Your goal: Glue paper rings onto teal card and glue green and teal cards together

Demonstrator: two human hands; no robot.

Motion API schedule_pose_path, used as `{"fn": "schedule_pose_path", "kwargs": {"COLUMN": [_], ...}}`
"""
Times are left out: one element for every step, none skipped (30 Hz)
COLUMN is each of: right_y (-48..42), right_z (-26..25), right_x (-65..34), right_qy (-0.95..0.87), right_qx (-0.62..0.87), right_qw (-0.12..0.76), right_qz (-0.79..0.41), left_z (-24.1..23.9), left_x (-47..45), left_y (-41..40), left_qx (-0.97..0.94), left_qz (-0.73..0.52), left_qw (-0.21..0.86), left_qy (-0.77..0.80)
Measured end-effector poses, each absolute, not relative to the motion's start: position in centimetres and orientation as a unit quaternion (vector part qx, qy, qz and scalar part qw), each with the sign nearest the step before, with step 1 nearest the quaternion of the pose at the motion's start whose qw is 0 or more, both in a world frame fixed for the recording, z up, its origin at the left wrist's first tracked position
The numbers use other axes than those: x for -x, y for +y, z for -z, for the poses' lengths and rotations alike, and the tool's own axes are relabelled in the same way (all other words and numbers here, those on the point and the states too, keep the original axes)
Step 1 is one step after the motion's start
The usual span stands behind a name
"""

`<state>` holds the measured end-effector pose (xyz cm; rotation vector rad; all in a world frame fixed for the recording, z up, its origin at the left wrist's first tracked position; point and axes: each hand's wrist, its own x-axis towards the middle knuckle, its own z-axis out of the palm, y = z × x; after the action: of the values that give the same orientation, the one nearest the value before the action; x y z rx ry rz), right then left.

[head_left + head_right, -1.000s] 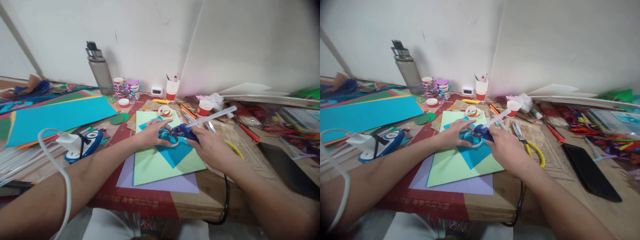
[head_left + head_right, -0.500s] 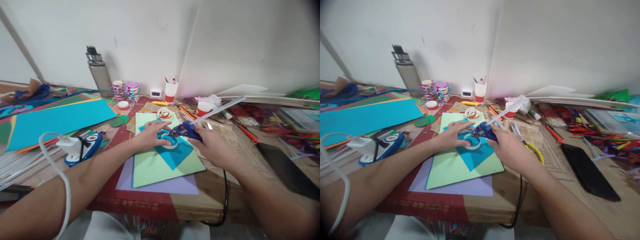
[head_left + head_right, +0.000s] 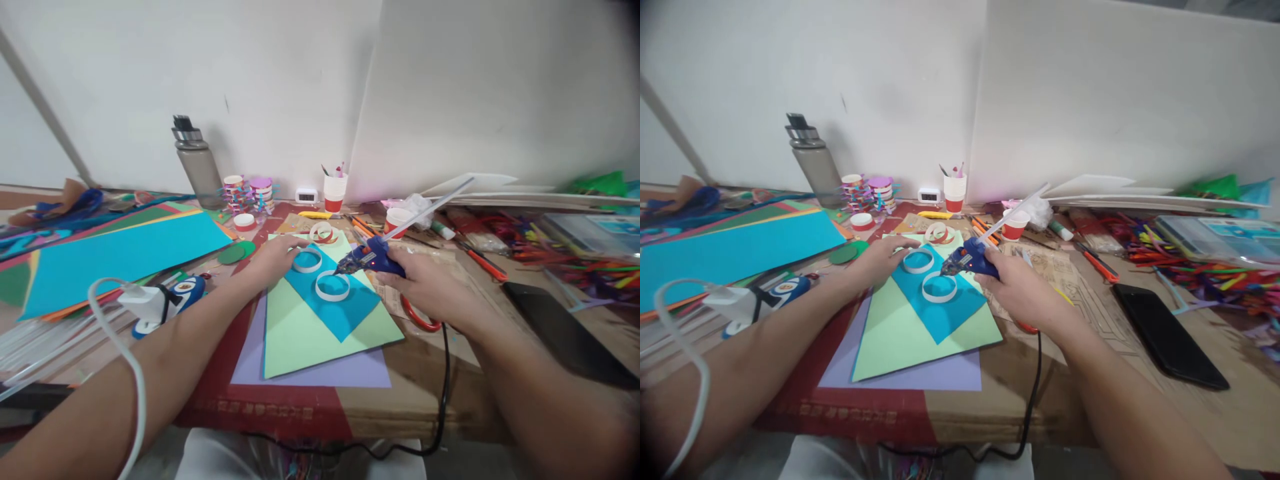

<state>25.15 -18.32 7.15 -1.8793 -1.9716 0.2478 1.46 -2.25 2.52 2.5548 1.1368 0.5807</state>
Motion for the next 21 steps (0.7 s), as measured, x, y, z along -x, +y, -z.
{"fn": "schedule_pose_path", "kwargs": {"right_y": [-18.2,-18.1,-18.0,-17.9,-17.8,-17.7,-17.7,-17.7,-17.7,-17.7,-17.7,-17.7,-17.8,-17.8,-17.9,-18.0,-18.1,-18.2,-18.4,-18.5,-18.6], "right_z": [-7.0,-6.8,-6.7,-6.6,-6.6,-6.6,-6.7,-6.8,-6.9,-7.1,-7.3,-7.4,-7.6,-7.8,-8.0,-8.3,-8.5,-8.8,-9.0,-9.2,-9.2], "right_x": [-25.2,-25.3,-25.4,-25.4,-25.5,-25.5,-25.4,-25.4,-25.4,-25.4,-25.4,-25.5,-25.5,-25.5,-25.4,-25.3,-25.2,-25.1,-24.9,-24.8,-24.7], "right_qy": [-0.705,-0.704,-0.703,-0.703,-0.704,-0.705,-0.705,-0.705,-0.703,-0.699,-0.693,-0.687,-0.681,-0.677,-0.672,-0.668,-0.664,-0.659,-0.655,-0.652,-0.651], "right_qx": [0.671,0.668,0.665,0.661,0.657,0.652,0.649,0.648,0.65,0.653,0.656,0.657,0.655,0.652,0.65,0.651,0.655,0.66,0.664,0.667,0.666], "right_qw": [0.21,0.218,0.227,0.236,0.245,0.253,0.258,0.261,0.263,0.265,0.271,0.283,0.299,0.313,0.324,0.33,0.331,0.331,0.331,0.332,0.334], "right_qz": [-0.097,-0.103,-0.109,-0.113,-0.116,-0.118,-0.119,-0.12,-0.12,-0.121,-0.124,-0.128,-0.133,-0.138,-0.142,-0.144,-0.145,-0.144,-0.143,-0.143,-0.146], "left_z": [-2.4,-2.3,-2.3,-2.3,-2.4,-2.5,-2.8,-3.2,-3.6,-4.1,-4.6,-5.0,-5.4,-5.7,-5.8,-5.8,-5.8,-5.7,-5.5,-5.4,-5.2], "left_x": [-1.4,-1.4,-1.3,-1.3,-1.2,-1.0,-0.8,-0.6,-0.3,0.0,0.2,0.4,0.5,0.5,0.4,0.2,-0.2,-0.6,-1.1,-1.5,-2.0], "left_y": [-2.1,-1.9,-1.8,-1.8,-1.8,-1.8,-1.9,-2.0,-2.1,-2.2,-2.2,-2.2,-2.2,-2.2,-2.2,-2.2,-2.2,-2.3,-2.4,-2.5,-2.6], "left_qx": [-0.892,-0.899,-0.906,-0.913,-0.918,-0.922,-0.924,-0.924,-0.921,-0.917,-0.91,-0.904,-0.902,-0.9,-0.898,-0.899,-0.904,-0.909,-0.912,-0.912,-0.912], "left_qz": [-0.185,-0.171,-0.161,-0.154,-0.148,-0.142,-0.133,-0.121,-0.106,-0.088,-0.069,-0.052,-0.042,-0.045,-0.061,-0.08,-0.09,-0.093,-0.089,-0.08,-0.062], "left_qw": [0.138,0.133,0.126,0.117,0.106,0.094,0.085,0.081,0.083,0.09,0.096,0.095,0.092,0.083,0.068,0.062,0.072,0.092,0.115,0.136,0.144], "left_qy": [0.389,0.381,0.37,0.36,0.352,0.349,0.349,0.355,0.366,0.379,0.398,0.413,0.42,0.426,0.43,0.426,0.411,0.396,0.383,0.378,0.379]}}
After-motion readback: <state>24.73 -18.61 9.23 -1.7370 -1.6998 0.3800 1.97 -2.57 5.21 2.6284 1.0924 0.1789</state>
